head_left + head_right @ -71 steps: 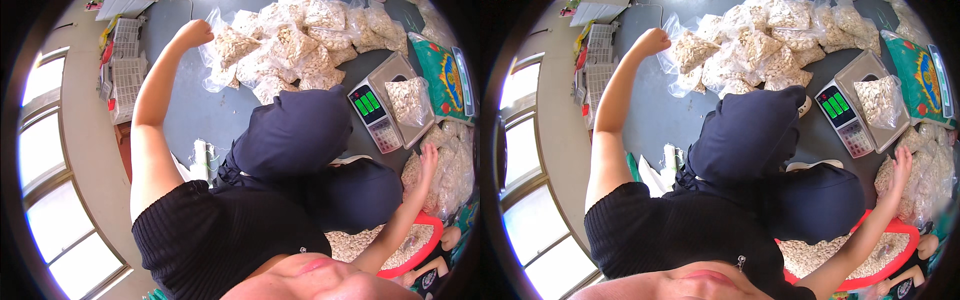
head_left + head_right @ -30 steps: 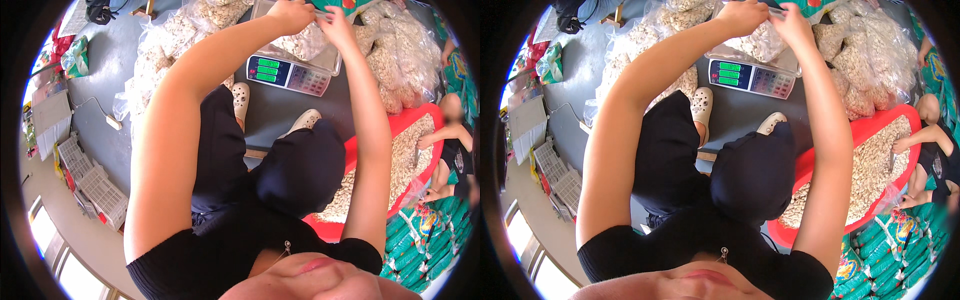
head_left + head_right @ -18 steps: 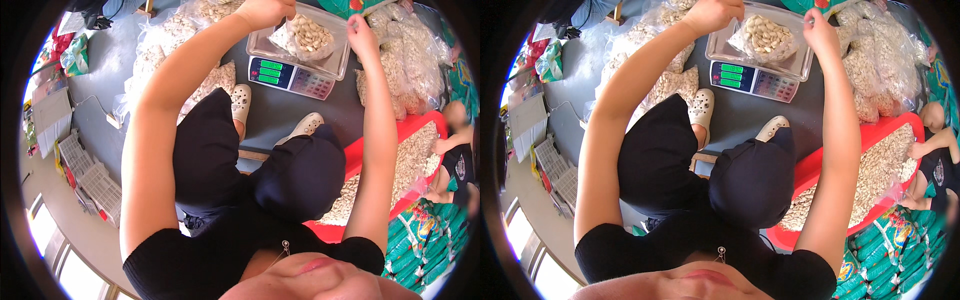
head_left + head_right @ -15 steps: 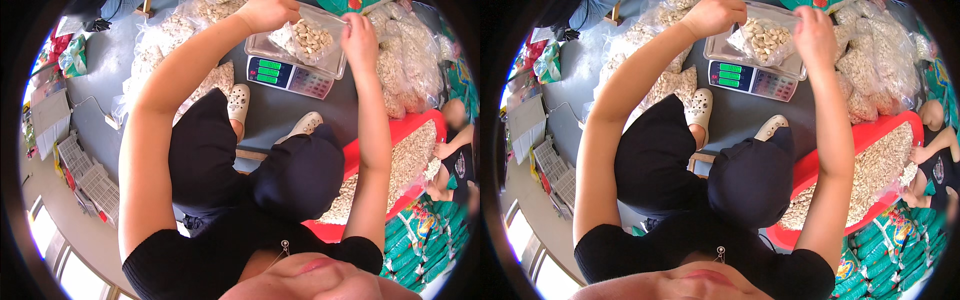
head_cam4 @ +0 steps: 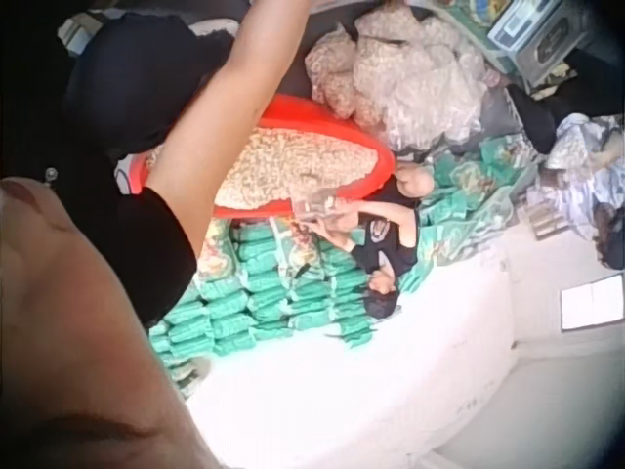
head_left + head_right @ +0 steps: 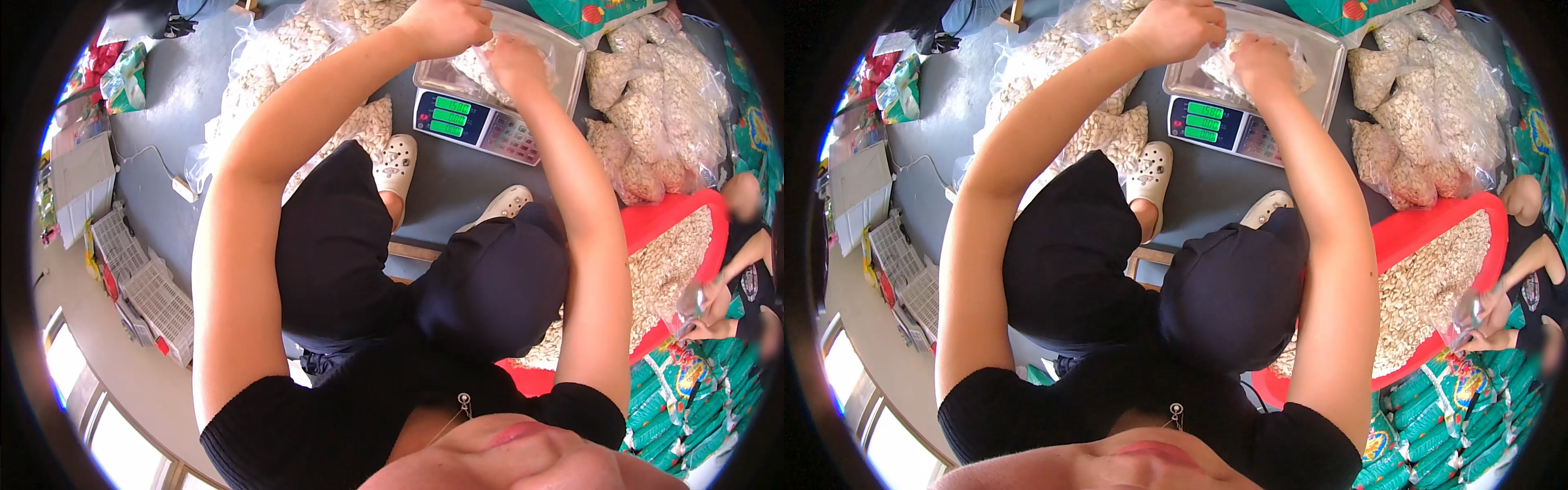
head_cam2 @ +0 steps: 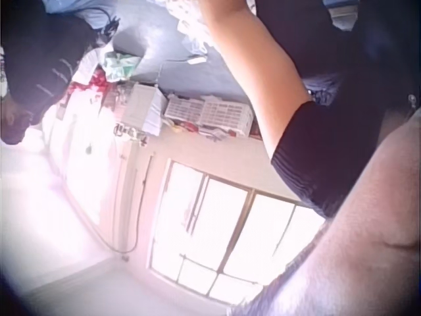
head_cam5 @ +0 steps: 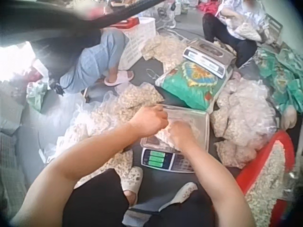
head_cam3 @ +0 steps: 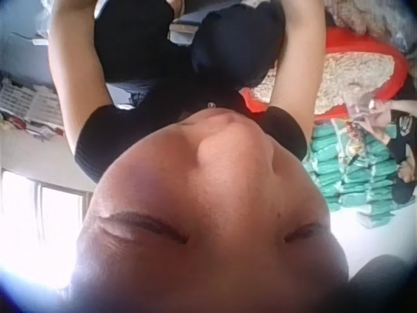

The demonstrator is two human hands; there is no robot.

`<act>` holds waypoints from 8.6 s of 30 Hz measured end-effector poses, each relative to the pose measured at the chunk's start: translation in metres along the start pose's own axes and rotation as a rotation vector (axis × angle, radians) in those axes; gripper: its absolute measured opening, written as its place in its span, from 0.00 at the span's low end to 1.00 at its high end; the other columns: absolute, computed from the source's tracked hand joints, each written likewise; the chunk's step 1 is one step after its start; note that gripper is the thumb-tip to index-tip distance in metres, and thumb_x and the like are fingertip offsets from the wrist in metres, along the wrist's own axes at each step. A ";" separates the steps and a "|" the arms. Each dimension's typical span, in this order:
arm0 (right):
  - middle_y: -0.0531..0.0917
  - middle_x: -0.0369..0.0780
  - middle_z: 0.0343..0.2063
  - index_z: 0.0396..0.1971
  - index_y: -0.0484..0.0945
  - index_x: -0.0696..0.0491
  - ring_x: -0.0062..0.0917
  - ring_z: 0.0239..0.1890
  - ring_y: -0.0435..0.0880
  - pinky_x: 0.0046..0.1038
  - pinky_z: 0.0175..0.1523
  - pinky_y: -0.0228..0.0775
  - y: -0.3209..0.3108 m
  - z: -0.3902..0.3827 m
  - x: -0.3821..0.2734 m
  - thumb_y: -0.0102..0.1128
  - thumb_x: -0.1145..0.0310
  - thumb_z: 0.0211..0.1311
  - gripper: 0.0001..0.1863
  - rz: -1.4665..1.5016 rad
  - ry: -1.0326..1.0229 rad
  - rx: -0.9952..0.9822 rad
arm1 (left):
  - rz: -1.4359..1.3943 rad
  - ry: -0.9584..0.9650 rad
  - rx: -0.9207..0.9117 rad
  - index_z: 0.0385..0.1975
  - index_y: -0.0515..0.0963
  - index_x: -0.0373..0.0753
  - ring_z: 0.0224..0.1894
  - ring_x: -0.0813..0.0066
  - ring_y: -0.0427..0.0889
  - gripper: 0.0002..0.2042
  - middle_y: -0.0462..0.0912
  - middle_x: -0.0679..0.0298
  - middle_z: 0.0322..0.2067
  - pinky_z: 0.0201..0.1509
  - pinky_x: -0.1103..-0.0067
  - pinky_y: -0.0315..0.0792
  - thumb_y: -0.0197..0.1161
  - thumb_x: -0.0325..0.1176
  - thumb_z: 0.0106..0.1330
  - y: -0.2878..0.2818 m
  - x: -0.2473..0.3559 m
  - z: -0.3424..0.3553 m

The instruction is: The person scoops grains from a red basin into clear plastic bags and places them on a digital scale to measure weight. They adjust the contents to reach a target weight, then set the filled bags aside. The process repeats with multiple bags throughout the clip.

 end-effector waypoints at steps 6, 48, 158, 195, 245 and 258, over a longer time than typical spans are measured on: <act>0.79 0.44 0.30 0.37 0.74 0.54 0.33 0.29 0.77 0.34 0.30 0.69 0.012 0.018 0.060 0.45 0.64 0.63 0.11 0.755 0.127 -0.051 | -0.060 -0.111 0.038 0.27 0.82 0.46 0.47 0.65 0.78 0.06 0.79 0.64 0.44 0.45 0.71 0.75 0.58 0.33 0.52 -0.024 0.001 -0.008; 0.77 0.52 0.49 0.56 0.72 0.52 0.43 0.52 0.77 0.31 0.54 0.68 -0.186 -0.365 0.307 0.53 0.55 0.63 0.24 -0.364 0.569 -0.187 | -0.431 -0.403 0.088 0.34 0.81 0.41 0.44 0.54 0.79 0.09 0.78 0.54 0.43 0.48 0.67 0.73 0.56 0.33 0.59 -0.072 0.002 -0.040; 0.77 0.41 0.36 0.40 0.73 0.56 0.23 0.34 0.75 0.23 0.39 0.74 -0.101 -0.137 0.081 0.56 0.75 0.63 0.07 2.650 -0.023 -0.168 | -0.424 -0.432 0.031 0.29 0.82 0.41 0.35 0.54 0.81 0.09 0.82 0.54 0.31 0.42 0.65 0.75 0.56 0.33 0.55 -0.057 -0.003 -0.052; 0.69 0.51 0.58 0.56 0.67 0.59 0.46 0.61 0.67 0.40 0.62 0.61 -0.167 -0.207 0.371 0.59 0.51 0.55 0.34 -0.400 0.542 0.355 | 0.253 0.229 -0.173 0.26 0.82 0.46 0.68 0.70 0.56 0.04 0.65 0.71 0.62 0.74 0.65 0.43 0.61 0.33 0.55 0.049 0.092 0.093; 0.76 0.31 0.31 0.42 0.71 0.53 0.15 0.34 0.76 0.19 0.31 0.67 -0.003 -0.075 0.132 0.63 0.44 0.56 0.28 0.670 0.278 -0.224 | -0.183 -1.788 0.126 0.34 0.83 0.39 0.26 0.80 0.82 0.08 0.85 0.63 0.26 0.35 0.81 0.74 0.62 0.34 0.59 -0.121 -0.046 -0.631; 0.79 0.33 0.45 0.56 0.71 0.52 0.20 0.41 0.75 0.22 0.35 0.65 -0.039 -0.060 0.148 0.59 0.41 0.57 0.35 0.743 0.395 -0.014 | 0.164 -1.039 -0.277 0.49 0.75 0.48 0.55 0.62 0.74 0.18 0.73 0.62 0.55 0.55 0.65 0.71 0.61 0.43 0.61 -0.143 -0.090 -0.367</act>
Point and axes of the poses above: each hand's wrist, its own z-axis towards the middle knuckle, its own y-axis out of the palm, x = y × z, the point moved 10 cm from there along z, towards the middle knuckle
